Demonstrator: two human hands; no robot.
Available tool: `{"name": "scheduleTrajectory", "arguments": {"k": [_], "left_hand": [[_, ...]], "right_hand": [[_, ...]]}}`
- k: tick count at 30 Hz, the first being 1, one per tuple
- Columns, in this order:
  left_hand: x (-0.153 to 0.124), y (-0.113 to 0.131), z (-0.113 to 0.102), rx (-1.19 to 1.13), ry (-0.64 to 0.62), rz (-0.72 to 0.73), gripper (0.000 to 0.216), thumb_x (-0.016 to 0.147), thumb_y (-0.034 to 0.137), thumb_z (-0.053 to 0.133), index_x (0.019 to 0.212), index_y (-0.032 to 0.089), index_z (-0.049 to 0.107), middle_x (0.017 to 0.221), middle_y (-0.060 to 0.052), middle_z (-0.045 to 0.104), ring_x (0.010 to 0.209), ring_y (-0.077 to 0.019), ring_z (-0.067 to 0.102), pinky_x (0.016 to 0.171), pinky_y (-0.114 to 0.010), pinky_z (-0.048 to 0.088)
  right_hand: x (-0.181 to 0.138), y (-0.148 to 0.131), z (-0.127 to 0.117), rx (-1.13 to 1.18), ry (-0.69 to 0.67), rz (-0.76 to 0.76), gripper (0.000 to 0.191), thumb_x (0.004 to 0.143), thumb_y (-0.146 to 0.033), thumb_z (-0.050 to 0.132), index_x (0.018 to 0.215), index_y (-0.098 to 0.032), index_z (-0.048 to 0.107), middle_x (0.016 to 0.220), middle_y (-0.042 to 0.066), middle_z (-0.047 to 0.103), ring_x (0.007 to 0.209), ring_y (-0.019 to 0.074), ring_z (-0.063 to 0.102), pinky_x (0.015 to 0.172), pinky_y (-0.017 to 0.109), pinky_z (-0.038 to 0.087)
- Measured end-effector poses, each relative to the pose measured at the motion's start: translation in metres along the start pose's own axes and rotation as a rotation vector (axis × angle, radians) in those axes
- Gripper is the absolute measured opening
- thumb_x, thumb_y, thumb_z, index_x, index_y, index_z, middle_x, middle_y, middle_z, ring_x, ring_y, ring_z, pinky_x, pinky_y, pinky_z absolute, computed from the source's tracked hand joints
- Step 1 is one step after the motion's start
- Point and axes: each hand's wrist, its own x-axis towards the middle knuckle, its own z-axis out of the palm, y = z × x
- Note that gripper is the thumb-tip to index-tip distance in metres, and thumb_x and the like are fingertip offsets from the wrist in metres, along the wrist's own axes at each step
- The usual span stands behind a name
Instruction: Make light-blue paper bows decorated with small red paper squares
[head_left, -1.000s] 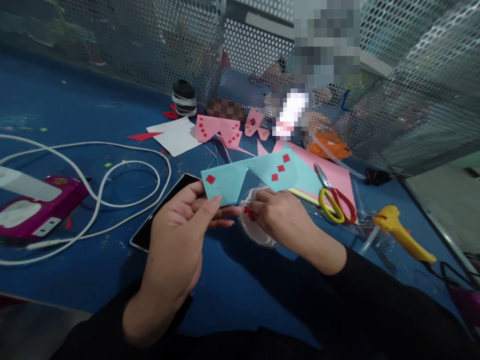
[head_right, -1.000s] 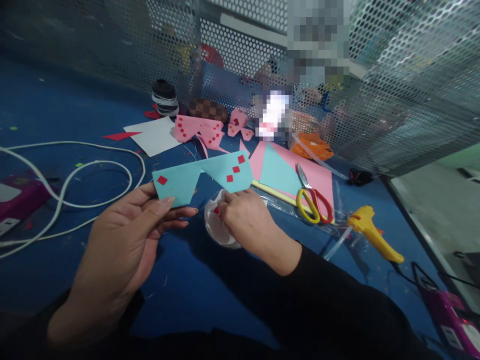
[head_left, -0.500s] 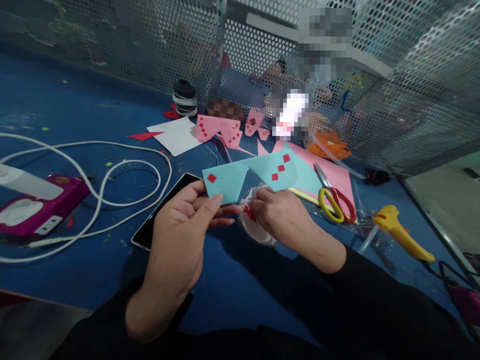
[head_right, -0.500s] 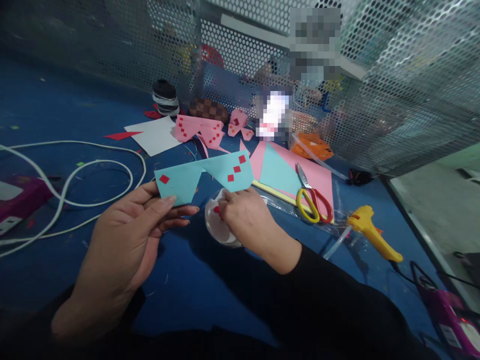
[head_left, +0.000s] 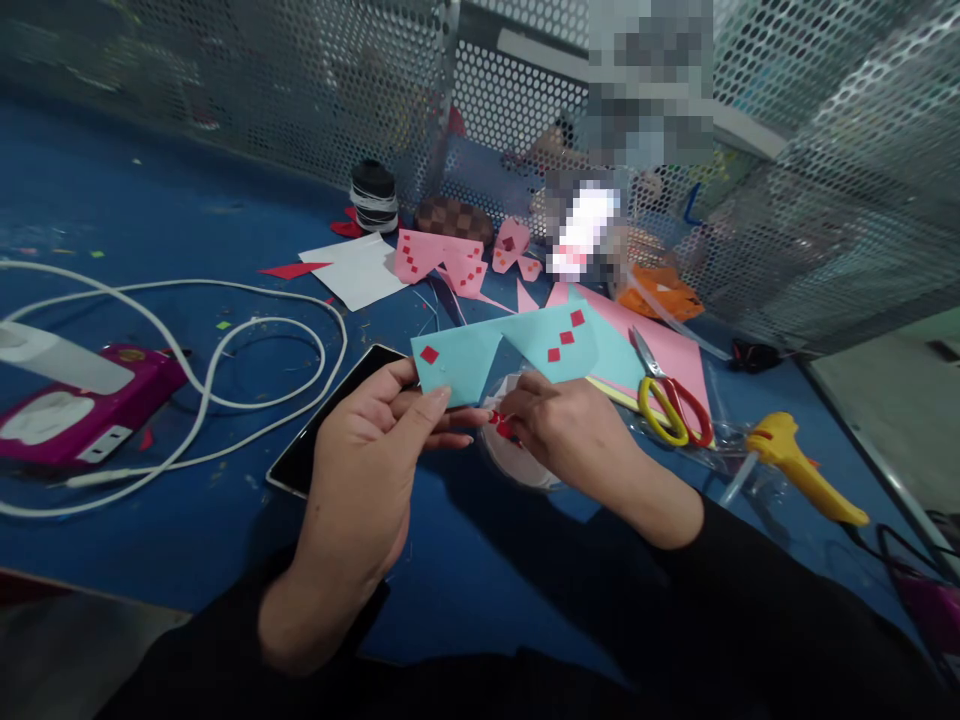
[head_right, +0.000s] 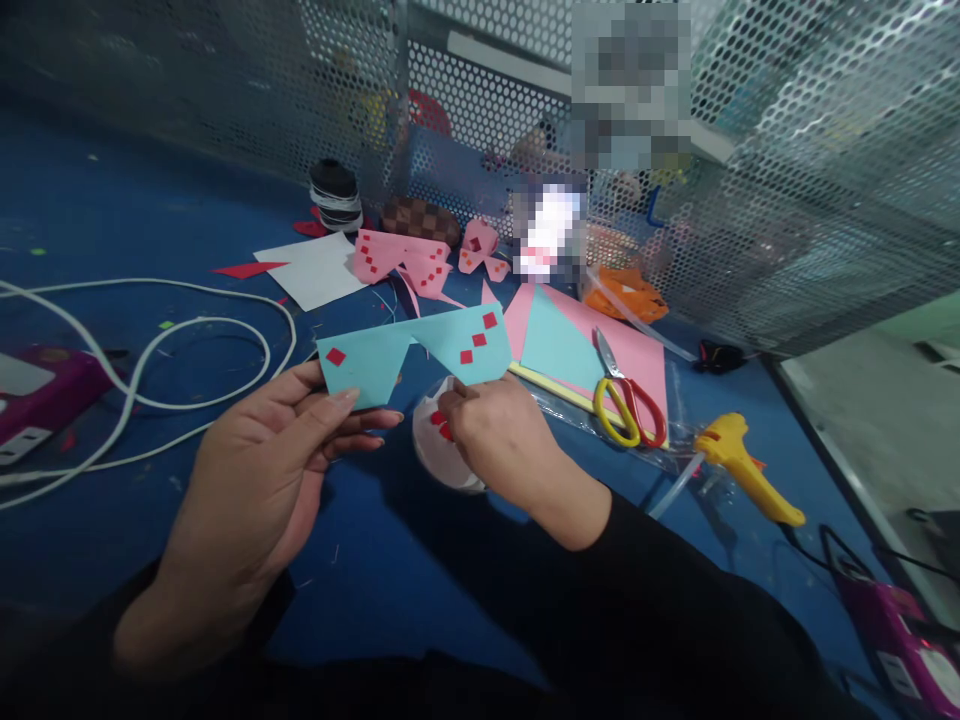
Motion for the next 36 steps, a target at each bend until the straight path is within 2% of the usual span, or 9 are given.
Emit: {"name": "scheduleTrajectory", "arguments": {"k": [6,14,18,25,28,31,36], "left_hand": [[0.000,0.001,0.001,-0.022,0.012,-0.007,0.015,0.082,0.020,0.074,0.097,0.020,0.071,0.081,0.000,0.075,0.069,-0.0132,0.074,0.057,-0.016,0.057],[0.001,0.000,0.001,-0.020,0.017,-0.017,0.017,0.083,0.020,0.073,0.099,0.019,0.070,0.081,0.001,0.075,0.069,-0.0135,0.074,0.056,-0.016,0.057],[0.002,0.000,0.001,-0.015,0.010,-0.005,0.016,0.083,0.021,0.073,0.099,0.019,0.070,0.083,0.001,0.075,0.070,-0.0134,0.075,0.058,-0.016,0.058],[0.001,0.000,0.000,-0.031,0.016,-0.019,0.017,0.084,0.020,0.073,0.100,0.019,0.071,0.082,0.002,0.075,0.071,-0.0136,0.075,0.057,-0.015,0.058],[0.001,0.000,0.000,-0.048,0.016,-0.013,0.015,0.083,0.019,0.073,0.098,0.020,0.070,0.080,0.003,0.075,0.070,-0.0129,0.075,0.056,-0.015,0.058],[0.002,-0.001,0.000,-0.059,0.014,-0.007,0.015,0.083,0.018,0.073,0.097,0.021,0.070,0.079,0.003,0.076,0.069,-0.0125,0.075,0.056,-0.014,0.057],[0.003,-0.003,0.000,-0.050,0.013,0.000,0.016,0.083,0.019,0.074,0.099,0.021,0.071,0.081,0.002,0.077,0.070,-0.0128,0.075,0.057,-0.014,0.058]], "right_hand": [[-0.005,0.005,0.000,0.075,0.027,0.087,0.016,0.086,-0.014,0.060,0.093,-0.016,0.074,0.070,0.004,0.067,0.057,0.0138,0.048,0.058,0.031,0.027],[-0.007,0.005,0.001,0.126,0.091,0.147,0.009,0.082,-0.021,0.069,0.089,-0.016,0.072,0.065,0.002,0.063,0.059,0.0141,0.048,0.057,0.029,0.028],[-0.006,0.006,0.005,0.139,0.113,0.122,0.006,0.083,-0.020,0.067,0.085,-0.015,0.071,0.065,0.003,0.063,0.060,0.0152,0.051,0.060,0.031,0.030],[-0.011,0.007,0.000,0.218,0.135,0.127,0.015,0.091,-0.019,0.058,0.088,-0.018,0.073,0.077,0.003,0.072,0.070,0.0182,0.062,0.070,0.033,0.041],[-0.015,0.009,-0.004,0.320,0.168,0.203,0.018,0.089,-0.016,0.058,0.091,-0.019,0.075,0.083,0.004,0.075,0.078,0.0198,0.066,0.070,0.032,0.044],[-0.017,0.011,-0.006,0.495,0.195,0.300,0.019,0.088,-0.016,0.058,0.092,-0.020,0.076,0.087,0.005,0.076,0.077,0.0187,0.068,0.067,0.030,0.048],[-0.017,0.011,-0.010,0.697,0.211,0.306,0.016,0.086,-0.019,0.058,0.082,-0.019,0.073,0.083,0.005,0.075,0.077,0.0173,0.069,0.068,0.029,0.051]]}}
